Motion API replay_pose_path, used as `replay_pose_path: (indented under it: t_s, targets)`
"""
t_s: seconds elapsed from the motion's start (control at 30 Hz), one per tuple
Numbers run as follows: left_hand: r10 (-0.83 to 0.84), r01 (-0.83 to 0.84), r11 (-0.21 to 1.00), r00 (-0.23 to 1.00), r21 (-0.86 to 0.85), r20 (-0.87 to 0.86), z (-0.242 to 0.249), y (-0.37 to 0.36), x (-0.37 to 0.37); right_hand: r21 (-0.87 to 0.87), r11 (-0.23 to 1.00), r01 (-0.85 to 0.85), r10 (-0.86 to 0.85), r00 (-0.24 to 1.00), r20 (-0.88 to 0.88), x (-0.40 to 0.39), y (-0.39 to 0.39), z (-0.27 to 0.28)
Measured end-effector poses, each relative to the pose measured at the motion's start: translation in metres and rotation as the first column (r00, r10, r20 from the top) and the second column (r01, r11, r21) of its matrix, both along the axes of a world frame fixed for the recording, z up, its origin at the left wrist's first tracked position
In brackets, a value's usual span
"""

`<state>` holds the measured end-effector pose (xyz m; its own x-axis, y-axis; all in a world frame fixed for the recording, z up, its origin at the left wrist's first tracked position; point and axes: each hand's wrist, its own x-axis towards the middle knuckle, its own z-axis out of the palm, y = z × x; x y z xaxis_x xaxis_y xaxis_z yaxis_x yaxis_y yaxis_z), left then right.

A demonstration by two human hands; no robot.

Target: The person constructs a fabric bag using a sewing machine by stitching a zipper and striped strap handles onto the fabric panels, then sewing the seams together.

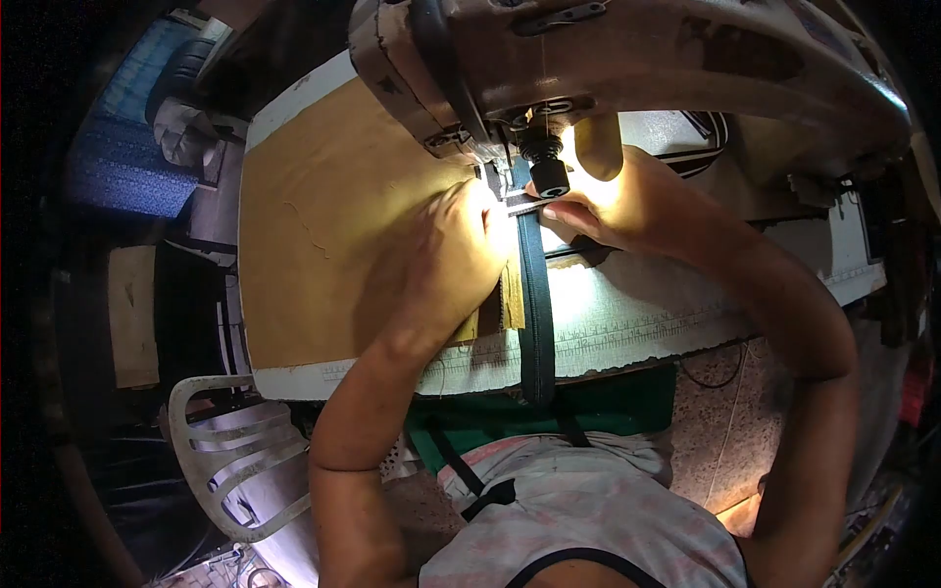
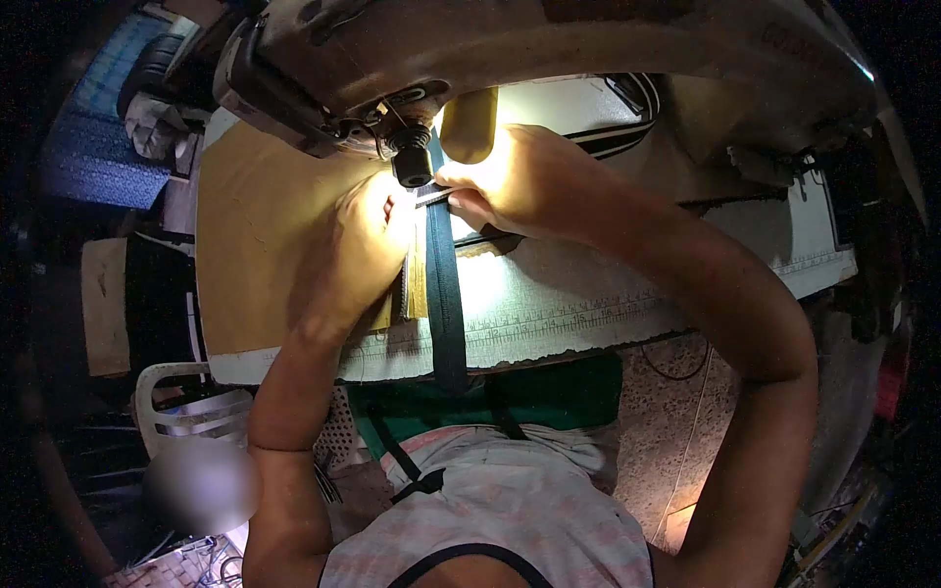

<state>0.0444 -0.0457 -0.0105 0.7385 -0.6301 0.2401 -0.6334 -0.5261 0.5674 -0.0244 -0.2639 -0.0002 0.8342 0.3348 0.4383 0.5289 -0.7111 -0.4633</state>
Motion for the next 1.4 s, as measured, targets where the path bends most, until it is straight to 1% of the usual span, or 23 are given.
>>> replay_pose_path:
  t_s: [0.07,0.13,0.17,0.23,0.27,0.33,0.37,0.43,0.47,0.67,0.73,0.77,0.83,0.87,0.9,0.93,0.97,1.03,1.1,1.13,1.2,1.33,1.4]
  targets:
    - [-0.002,0.001,0.999,1.0,0.035,0.023,0.0,0.0,0.0,-0.003,1.0,-0.007,0.007,0.999,0.045,0.004,0.0,-0.002]
    - [0.012,-0.012,0.999,1.0,0.043,0.007,0.003,-0.001,-0.001,-0.114,0.994,0.005,0.001,0.999,0.052,0.006,-0.001,-0.003]
    - [0.031,-0.03,0.998,0.999,0.05,-0.009,0.005,-0.001,-0.002,-0.113,0.994,0.007,-0.001,0.999,0.05,0.006,0.0,-0.005]
    - [0.033,-0.031,0.998,0.999,0.052,-0.03,0.009,-0.002,-0.003,-0.023,1.0,-0.005,0.007,0.997,0.076,0.006,0.003,-0.01]
    - [0.035,-0.033,0.998,0.998,0.052,-0.048,0.01,-0.001,-0.003,-0.019,1.0,-0.007,0.008,0.997,0.073,0.005,0.003,-0.009]
    - [0.034,-0.031,0.998,0.997,0.047,-0.066,0.01,-0.001,-0.003,-0.098,0.994,0.052,-0.051,0.999,0.011,0.001,0.004,-0.004]
    - [0.032,-0.029,0.999,0.996,0.037,-0.079,0.011,-0.002,-0.003,-0.096,0.994,0.053,-0.052,0.999,0.01,0.002,0.004,-0.005]
    - [0.046,-0.04,0.997,0.996,0.069,-0.078,0.019,-0.003,-0.007,-0.069,0.996,0.061,-0.052,0.992,0.118,0.006,0.005,-0.007]
    - [0.061,-0.053,0.994,0.995,0.097,-0.073,0.022,-0.004,-0.009,-0.068,0.996,0.06,-0.052,0.992,0.117,0.007,0.004,-0.009]
    - [0.066,-0.058,0.995,0.993,0.08,-0.1,0.023,-0.003,-0.008,-0.071,0.995,0.066,-0.056,0.988,0.142,0.007,0.007,-0.008]
    - [0.065,-0.054,0.995,0.99,0.09,-0.123,0.024,-0.003,-0.006,-0.032,0.998,0.06,-0.057,0.996,0.072,0.008,0.007,-0.009]
    - [0.062,-0.048,0.994,0.988,0.097,-0.142,0.024,-0.003,-0.004,-0.029,0.998,0.064,-0.062,0.996,0.069,0.007,0.006,-0.009]
    - [0.052,-0.039,0.996,0.986,0.085,-0.16,0.02,-0.001,-0.001,-0.089,0.994,0.067,-0.063,0.997,0.044,0.006,0.006,-0.004]
    - [0.047,-0.036,0.997,0.984,0.068,-0.172,0.018,0.0,0.001,-0.097,0.991,0.088,-0.092,0.995,-0.034,0.005,0.007,0.0]
    - [0.043,-0.031,0.997,0.984,0.069,-0.172,0.016,0.001,0.002,-0.095,0.991,0.093,-0.097,0.995,-0.034,0.004,0.005,-0.001]
    - [0.038,-0.03,0.999,0.979,0.043,-0.198,0.014,0.001,0.004,-0.095,0.993,0.063,-0.062,0.998,0.009,0.006,0.003,-0.003]
    - [0.033,-0.03,0.999,0.974,0.016,-0.224,0.014,0.001,0.004,-0.09,0.994,0.058,-0.058,0.998,0.006,0.005,0.004,-0.002]
    - [0.032,-0.027,0.999,0.971,0.024,-0.237,0.014,0.002,0.006,-0.084,0.995,0.054,-0.054,0.999,0.004,0.005,0.003,-0.002]
    - [0.034,-0.027,0.999,0.968,0.031,-0.247,0.014,0.003,0.006,-0.095,0.995,0.034,-0.027,0.997,0.077,0.007,0.002,-0.005]
    - [0.027,-0.021,0.999,0.971,0.03,-0.238,0.014,0.003,0.006,-0.096,0.995,0.033,-0.025,0.996,0.08,0.007,0.002,-0.004]
    - [0.022,-0.017,1.0,0.973,0.026,-0.229,0.014,0.003,0.005,-0.042,0.999,0.031,-0.03,0.999,0.017,0.006,0.002,-0.003]
    - [0.027,-0.017,0.999,0.976,0.049,-0.216,0.017,0.004,0.003,-0.08,0.997,0.024,-0.019,0.998,0.058,0.007,0.0,-0.005]
    - [0.03,-0.019,0.998,0.976,0.054,-0.214,0.017,0.003,0.003,-0.081,0.997,0.012,-0.009,0.999,0.044,0.007,-0.001,-0.006]
